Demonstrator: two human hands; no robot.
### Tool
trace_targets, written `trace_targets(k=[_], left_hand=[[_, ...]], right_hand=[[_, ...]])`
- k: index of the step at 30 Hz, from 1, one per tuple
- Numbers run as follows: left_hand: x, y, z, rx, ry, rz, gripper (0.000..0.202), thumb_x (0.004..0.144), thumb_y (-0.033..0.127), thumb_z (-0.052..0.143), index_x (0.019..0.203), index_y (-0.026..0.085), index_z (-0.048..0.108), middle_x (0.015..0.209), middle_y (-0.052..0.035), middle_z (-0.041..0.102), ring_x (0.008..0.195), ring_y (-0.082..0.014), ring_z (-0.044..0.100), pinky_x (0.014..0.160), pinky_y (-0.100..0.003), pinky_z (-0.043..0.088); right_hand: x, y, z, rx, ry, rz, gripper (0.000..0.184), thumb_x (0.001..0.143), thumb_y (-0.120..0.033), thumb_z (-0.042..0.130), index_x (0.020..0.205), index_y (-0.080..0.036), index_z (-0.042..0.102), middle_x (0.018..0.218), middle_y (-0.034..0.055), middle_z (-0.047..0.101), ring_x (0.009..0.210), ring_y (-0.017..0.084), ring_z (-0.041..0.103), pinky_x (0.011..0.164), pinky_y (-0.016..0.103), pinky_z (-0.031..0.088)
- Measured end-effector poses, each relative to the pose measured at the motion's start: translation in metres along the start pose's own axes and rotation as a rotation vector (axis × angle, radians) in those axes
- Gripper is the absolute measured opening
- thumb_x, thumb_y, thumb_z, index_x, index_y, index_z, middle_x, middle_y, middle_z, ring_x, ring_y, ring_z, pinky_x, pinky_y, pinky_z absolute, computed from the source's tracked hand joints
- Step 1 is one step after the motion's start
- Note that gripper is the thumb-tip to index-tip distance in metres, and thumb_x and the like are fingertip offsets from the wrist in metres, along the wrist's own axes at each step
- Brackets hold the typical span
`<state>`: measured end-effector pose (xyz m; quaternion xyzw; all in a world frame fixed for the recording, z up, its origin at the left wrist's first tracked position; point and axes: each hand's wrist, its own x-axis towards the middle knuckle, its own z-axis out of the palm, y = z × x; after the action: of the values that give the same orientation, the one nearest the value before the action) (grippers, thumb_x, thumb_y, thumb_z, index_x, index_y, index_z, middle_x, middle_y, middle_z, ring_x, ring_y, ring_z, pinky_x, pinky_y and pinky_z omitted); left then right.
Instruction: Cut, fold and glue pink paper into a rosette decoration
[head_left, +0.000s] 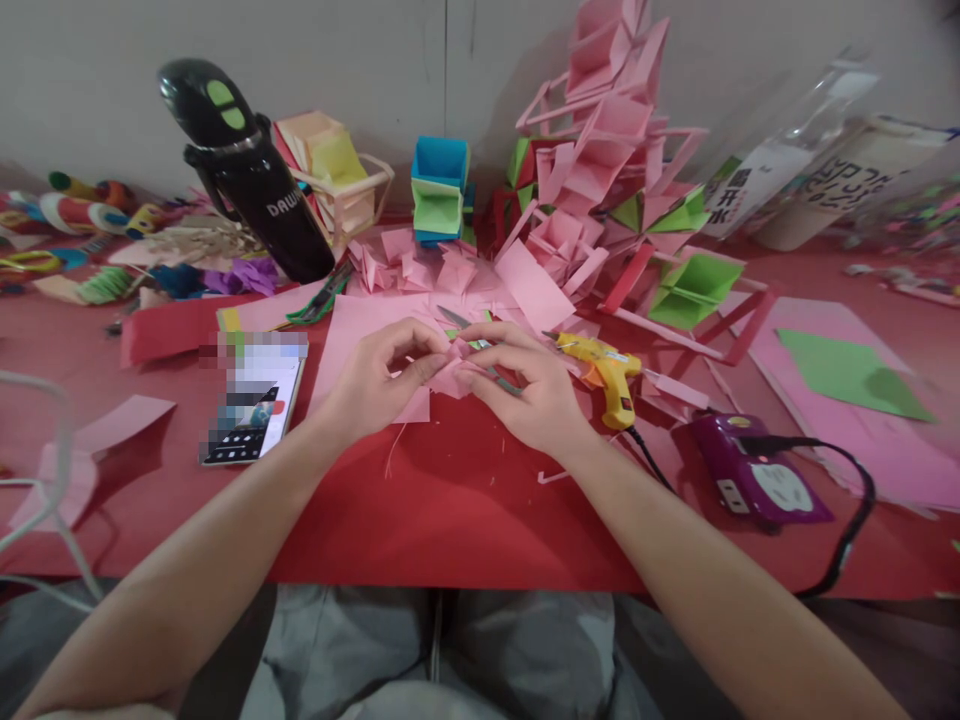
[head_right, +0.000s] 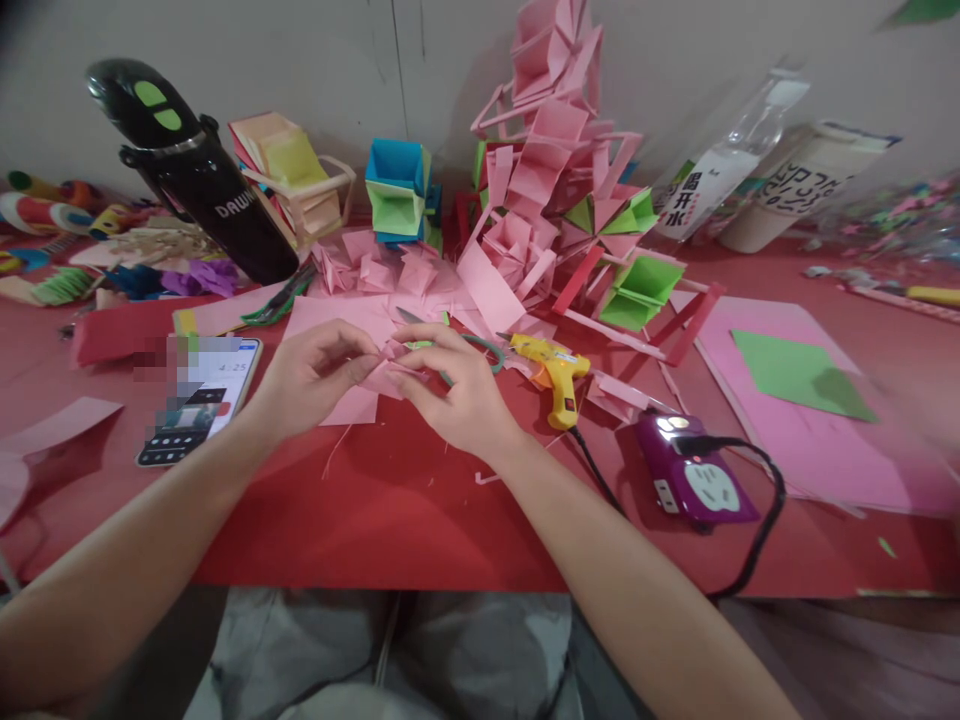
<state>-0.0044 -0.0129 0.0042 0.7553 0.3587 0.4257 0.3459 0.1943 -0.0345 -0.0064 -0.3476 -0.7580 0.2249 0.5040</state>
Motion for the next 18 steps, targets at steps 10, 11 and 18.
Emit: trace_targets(k=[10, 11, 18], left_hand=[[-0.001, 0.007, -0.004, -0.067, -0.048, -0.088, 0.016, 0.086, 0.033, 0.071, 0.092, 0.018, 0.073, 0.095, -0.0072, 0.076, 0.086, -0.0185, 0.071, 0.078, -0.029, 0.059], [-0.002, 0.008, -0.003, -0.071, -0.031, -0.095, 0.018, 0.084, 0.033, 0.073, 0.093, 0.018, 0.073, 0.096, -0.0073, 0.077, 0.087, -0.0191, 0.072, 0.079, -0.03, 0.059], [-0.005, 0.008, 0.005, -0.033, 0.105, -0.046, 0.01, 0.084, 0.028, 0.074, 0.089, 0.02, 0.077, 0.101, -0.0063, 0.078, 0.095, -0.0206, 0.073, 0.088, -0.034, 0.06]], right_hand=[[0.0, -0.001, -0.001, -0.044, 0.071, 0.059, 0.008, 0.089, -0.024, 0.067, 0.083, -0.023, 0.073, 0.11, 0.0058, 0.07, 0.105, 0.02, 0.067, 0.097, 0.04, 0.053], [0.0, -0.001, -0.001, -0.046, 0.084, 0.063, 0.008, 0.089, -0.025, 0.067, 0.083, -0.023, 0.073, 0.11, 0.0055, 0.07, 0.104, 0.02, 0.067, 0.096, 0.04, 0.054], [0.0, 0.001, 0.001, -0.013, 0.093, 0.097, 0.007, 0.087, -0.027, 0.07, 0.082, -0.024, 0.074, 0.111, 0.0043, 0.071, 0.106, 0.019, 0.067, 0.097, 0.04, 0.054]])
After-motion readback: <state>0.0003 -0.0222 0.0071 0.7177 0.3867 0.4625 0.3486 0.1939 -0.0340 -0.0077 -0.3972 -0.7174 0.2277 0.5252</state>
